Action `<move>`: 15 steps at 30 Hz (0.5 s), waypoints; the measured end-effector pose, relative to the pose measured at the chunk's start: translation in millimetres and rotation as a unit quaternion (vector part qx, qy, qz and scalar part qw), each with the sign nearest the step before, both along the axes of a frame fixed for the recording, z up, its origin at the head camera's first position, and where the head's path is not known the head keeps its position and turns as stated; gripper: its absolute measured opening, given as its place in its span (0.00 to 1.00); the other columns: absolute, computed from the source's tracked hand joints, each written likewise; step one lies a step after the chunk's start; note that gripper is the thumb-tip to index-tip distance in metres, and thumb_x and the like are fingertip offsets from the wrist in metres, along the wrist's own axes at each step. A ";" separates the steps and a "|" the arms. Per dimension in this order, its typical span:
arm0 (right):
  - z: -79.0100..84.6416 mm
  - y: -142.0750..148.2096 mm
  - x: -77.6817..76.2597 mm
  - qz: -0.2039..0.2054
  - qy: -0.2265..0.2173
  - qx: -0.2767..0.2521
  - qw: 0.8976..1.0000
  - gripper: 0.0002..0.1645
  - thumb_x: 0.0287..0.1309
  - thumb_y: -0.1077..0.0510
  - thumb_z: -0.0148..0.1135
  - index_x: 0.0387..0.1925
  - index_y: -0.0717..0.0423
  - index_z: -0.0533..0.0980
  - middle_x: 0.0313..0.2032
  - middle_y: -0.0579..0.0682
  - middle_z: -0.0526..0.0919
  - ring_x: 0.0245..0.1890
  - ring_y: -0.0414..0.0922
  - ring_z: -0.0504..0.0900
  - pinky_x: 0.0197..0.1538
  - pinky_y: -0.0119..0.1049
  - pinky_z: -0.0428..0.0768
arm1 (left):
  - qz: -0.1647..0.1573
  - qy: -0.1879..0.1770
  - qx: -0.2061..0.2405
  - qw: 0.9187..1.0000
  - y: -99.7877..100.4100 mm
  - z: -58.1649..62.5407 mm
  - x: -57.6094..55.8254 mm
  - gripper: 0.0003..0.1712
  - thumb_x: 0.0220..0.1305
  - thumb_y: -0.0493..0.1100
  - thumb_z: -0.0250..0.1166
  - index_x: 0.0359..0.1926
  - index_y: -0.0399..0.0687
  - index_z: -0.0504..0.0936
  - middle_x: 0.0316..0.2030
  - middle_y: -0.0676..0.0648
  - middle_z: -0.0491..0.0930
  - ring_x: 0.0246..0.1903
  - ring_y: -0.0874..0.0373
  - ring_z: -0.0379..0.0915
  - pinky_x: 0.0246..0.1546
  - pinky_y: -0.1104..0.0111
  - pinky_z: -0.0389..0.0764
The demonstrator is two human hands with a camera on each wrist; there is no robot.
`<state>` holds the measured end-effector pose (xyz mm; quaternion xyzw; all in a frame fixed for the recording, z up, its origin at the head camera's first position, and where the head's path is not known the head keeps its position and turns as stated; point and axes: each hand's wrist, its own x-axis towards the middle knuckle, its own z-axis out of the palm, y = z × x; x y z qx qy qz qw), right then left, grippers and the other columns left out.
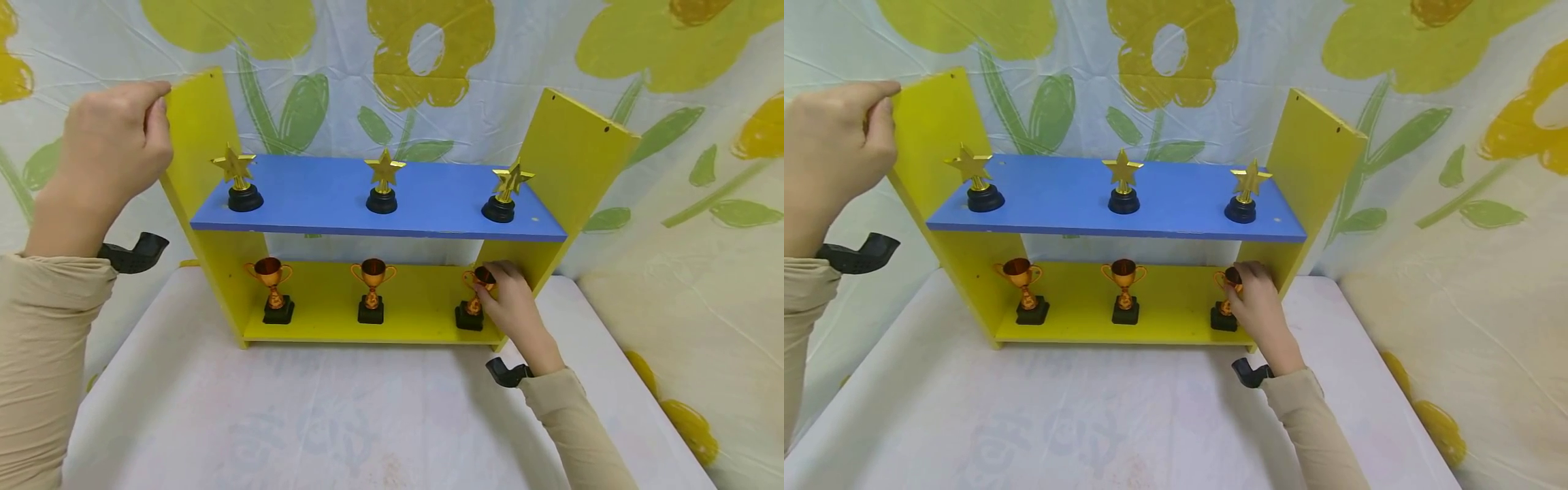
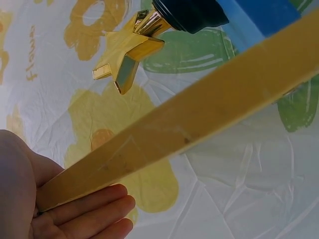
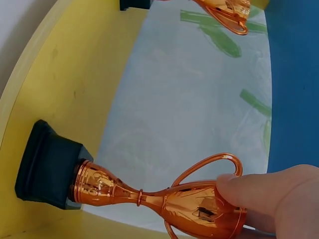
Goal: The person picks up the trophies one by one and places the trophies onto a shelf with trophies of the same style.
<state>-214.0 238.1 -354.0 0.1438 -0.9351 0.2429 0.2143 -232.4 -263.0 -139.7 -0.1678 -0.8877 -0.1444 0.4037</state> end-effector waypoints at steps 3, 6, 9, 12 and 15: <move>0.7 -0.7 -1.1 -0.001 -0.004 0.004 1.000 0.24 0.59 0.67 0.65 0.55 0.77 0.73 0.52 0.71 0.76 0.52 0.65 0.74 0.56 0.61 0.75 | 0.008 -0.001 -0.002 1.000 -0.9 0.6 0.1 0.23 0.72 0.37 0.44 0.56 0.28 0.79 0.51 0.28 0.80 0.50 0.27 0.75 0.52 0.36 0.72; 1.0 -1.0 -2.0 -0.004 -0.009 0.006 1.000 0.24 0.59 0.67 0.64 0.55 0.76 0.73 0.53 0.71 0.76 0.54 0.65 0.74 0.58 0.61 0.74 | 0.015 -0.009 -0.007 1.000 -1.3 1.6 0.2 0.24 0.72 0.38 0.43 0.58 0.29 0.78 0.52 0.28 0.79 0.51 0.27 0.75 0.53 0.36 0.72; 1.0 -1.3 -1.9 -0.006 -0.013 0.007 1.000 0.24 0.59 0.67 0.64 0.56 0.77 0.73 0.53 0.71 0.75 0.54 0.65 0.73 0.59 0.61 0.73 | 0.019 -0.016 -0.012 1.000 -1.2 2.3 1.0 0.25 0.72 0.38 0.42 0.59 0.29 0.77 0.53 0.28 0.79 0.51 0.27 0.74 0.53 0.36 0.72; 1.6 -1.6 -0.8 -0.010 -0.015 0.007 1.000 0.24 0.59 0.68 0.64 0.56 0.77 0.73 0.53 0.72 0.75 0.54 0.65 0.73 0.59 0.61 0.73 | 0.017 -0.019 -0.014 1.000 -0.9 2.5 1.5 0.25 0.73 0.38 0.42 0.60 0.29 0.76 0.53 0.28 0.78 0.52 0.27 0.74 0.54 0.37 0.72; 2.2 -2.3 0.1 -0.013 -0.019 0.007 1.000 0.24 0.60 0.68 0.63 0.56 0.78 0.72 0.54 0.72 0.74 0.55 0.65 0.72 0.59 0.61 0.73 | 0.016 -0.022 -0.012 1.000 -0.9 2.6 1.4 0.25 0.73 0.38 0.42 0.60 0.29 0.76 0.53 0.28 0.78 0.52 0.27 0.74 0.55 0.37 0.72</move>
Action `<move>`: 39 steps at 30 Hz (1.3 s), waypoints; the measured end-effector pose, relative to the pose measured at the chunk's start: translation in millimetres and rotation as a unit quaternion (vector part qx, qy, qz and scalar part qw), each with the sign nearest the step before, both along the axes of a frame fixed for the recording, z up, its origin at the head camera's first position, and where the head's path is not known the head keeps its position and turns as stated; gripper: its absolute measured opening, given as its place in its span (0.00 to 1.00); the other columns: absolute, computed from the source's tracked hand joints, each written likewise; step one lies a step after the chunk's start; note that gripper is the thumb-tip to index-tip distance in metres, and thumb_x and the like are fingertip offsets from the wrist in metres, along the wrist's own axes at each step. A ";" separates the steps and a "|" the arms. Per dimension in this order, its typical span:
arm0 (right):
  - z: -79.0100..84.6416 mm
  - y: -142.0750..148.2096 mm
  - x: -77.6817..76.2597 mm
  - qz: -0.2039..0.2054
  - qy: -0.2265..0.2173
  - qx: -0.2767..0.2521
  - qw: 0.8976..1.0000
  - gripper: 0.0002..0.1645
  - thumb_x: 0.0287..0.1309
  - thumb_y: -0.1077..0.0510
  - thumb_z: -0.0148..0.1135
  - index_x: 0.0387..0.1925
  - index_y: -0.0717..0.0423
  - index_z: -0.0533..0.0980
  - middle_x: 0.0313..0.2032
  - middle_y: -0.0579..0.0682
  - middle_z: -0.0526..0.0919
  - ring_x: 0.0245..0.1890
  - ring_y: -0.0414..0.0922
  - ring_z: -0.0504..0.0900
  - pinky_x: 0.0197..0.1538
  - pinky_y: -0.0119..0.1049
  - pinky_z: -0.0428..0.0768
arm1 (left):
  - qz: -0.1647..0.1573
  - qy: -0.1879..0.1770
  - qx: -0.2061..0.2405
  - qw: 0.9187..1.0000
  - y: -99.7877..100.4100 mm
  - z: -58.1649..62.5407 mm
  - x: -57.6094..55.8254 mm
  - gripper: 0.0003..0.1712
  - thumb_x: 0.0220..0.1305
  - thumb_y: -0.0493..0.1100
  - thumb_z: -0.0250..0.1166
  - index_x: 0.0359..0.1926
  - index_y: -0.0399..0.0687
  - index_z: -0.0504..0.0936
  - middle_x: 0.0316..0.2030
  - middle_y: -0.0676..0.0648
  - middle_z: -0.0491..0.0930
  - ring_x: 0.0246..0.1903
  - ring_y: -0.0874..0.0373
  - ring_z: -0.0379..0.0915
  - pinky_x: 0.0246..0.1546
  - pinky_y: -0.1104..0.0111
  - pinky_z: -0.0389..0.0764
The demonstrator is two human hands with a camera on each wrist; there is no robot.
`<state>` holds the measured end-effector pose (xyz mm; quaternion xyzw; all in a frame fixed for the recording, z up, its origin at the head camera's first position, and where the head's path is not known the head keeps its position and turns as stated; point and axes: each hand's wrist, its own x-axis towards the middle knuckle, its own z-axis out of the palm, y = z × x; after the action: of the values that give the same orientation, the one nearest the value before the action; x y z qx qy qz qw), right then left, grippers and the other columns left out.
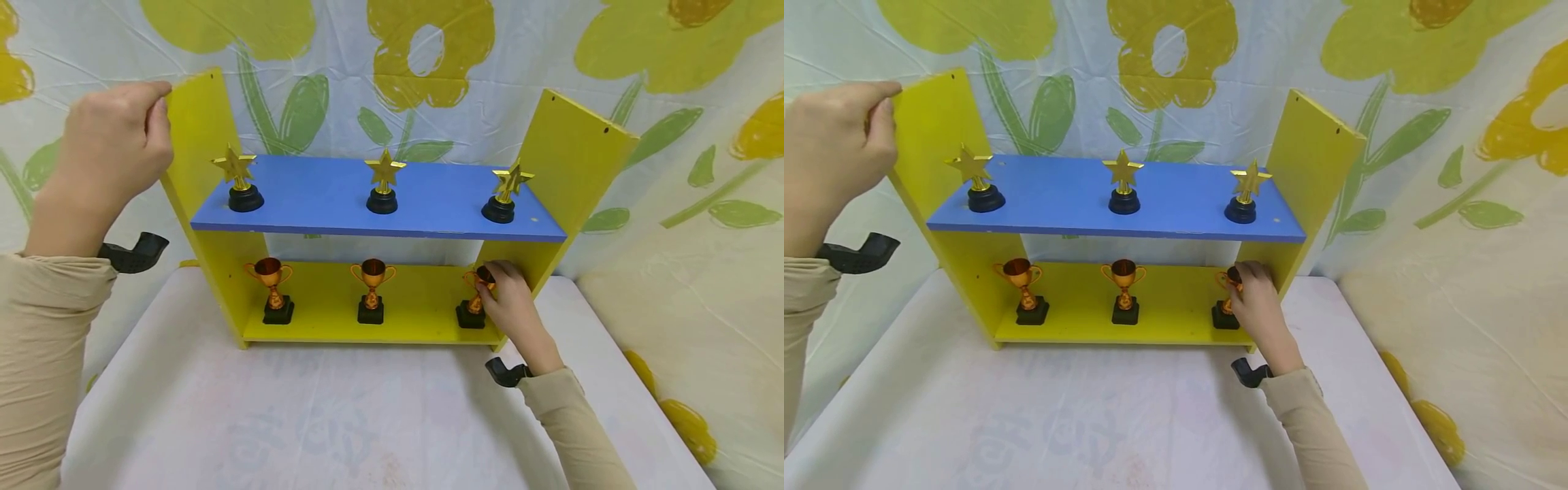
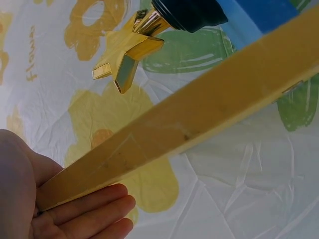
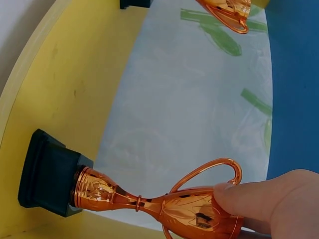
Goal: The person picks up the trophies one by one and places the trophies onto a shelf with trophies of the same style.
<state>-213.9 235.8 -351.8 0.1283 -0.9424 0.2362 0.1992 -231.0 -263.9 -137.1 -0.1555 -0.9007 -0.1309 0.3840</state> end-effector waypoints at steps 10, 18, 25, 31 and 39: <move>-2.4 -1.1 -0.6 -0.003 -0.007 -0.006 1.000 0.25 0.61 0.69 0.62 0.58 0.78 0.71 0.56 0.72 0.72 0.58 0.65 0.70 0.61 0.60 0.72 | -0.001 0.000 0.000 1.000 -1.4 -0.3 0.0 0.25 0.73 0.38 0.42 0.60 0.29 0.77 0.53 0.28 0.78 0.52 0.27 0.74 0.54 0.37 0.72; -1.5 -0.6 -0.6 0.004 0.006 -0.005 1.000 0.25 0.61 0.69 0.62 0.58 0.78 0.71 0.55 0.72 0.73 0.57 0.66 0.71 0.60 0.60 0.72 | 0.000 -0.007 0.001 1.000 -2.0 0.6 -0.8 0.25 0.73 0.39 0.42 0.61 0.30 0.77 0.54 0.29 0.78 0.51 0.27 0.75 0.53 0.37 0.73; 3.7 -2.4 2.7 0.017 0.034 -0.015 0.999 0.25 0.61 0.67 0.63 0.57 0.78 0.72 0.55 0.73 0.74 0.56 0.67 0.71 0.60 0.62 0.70 | -0.003 0.001 0.014 1.000 -2.5 1.0 -1.8 0.25 0.71 0.39 0.43 0.59 0.32 0.79 0.53 0.32 0.79 0.47 0.27 0.76 0.47 0.37 0.74; 15.3 -6.6 9.4 0.021 0.045 -0.015 0.999 0.25 0.64 0.64 0.61 0.58 0.75 0.72 0.57 0.71 0.74 0.60 0.66 0.69 0.63 0.62 0.67 | 0.006 -0.002 0.004 1.000 1.0 4.6 0.7 0.24 0.73 0.41 0.44 0.48 0.30 0.82 0.43 0.29 0.82 0.37 0.29 0.76 0.39 0.41 0.75; 27.2 -14.6 22.2 0.041 0.090 -0.002 0.995 0.25 0.63 0.63 0.63 0.59 0.72 0.72 0.56 0.67 0.75 0.58 0.64 0.69 0.62 0.58 0.67 | 0.031 0.021 -0.004 0.999 10.7 12.6 16.5 0.24 0.75 0.46 0.45 0.55 0.34 0.80 0.52 0.32 0.81 0.46 0.28 0.76 0.42 0.33 0.72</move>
<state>-191.7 221.2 -324.6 0.1867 -0.9142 0.2335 0.2735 -214.6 -253.3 -124.5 -0.1318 -0.8972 -0.1125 0.4061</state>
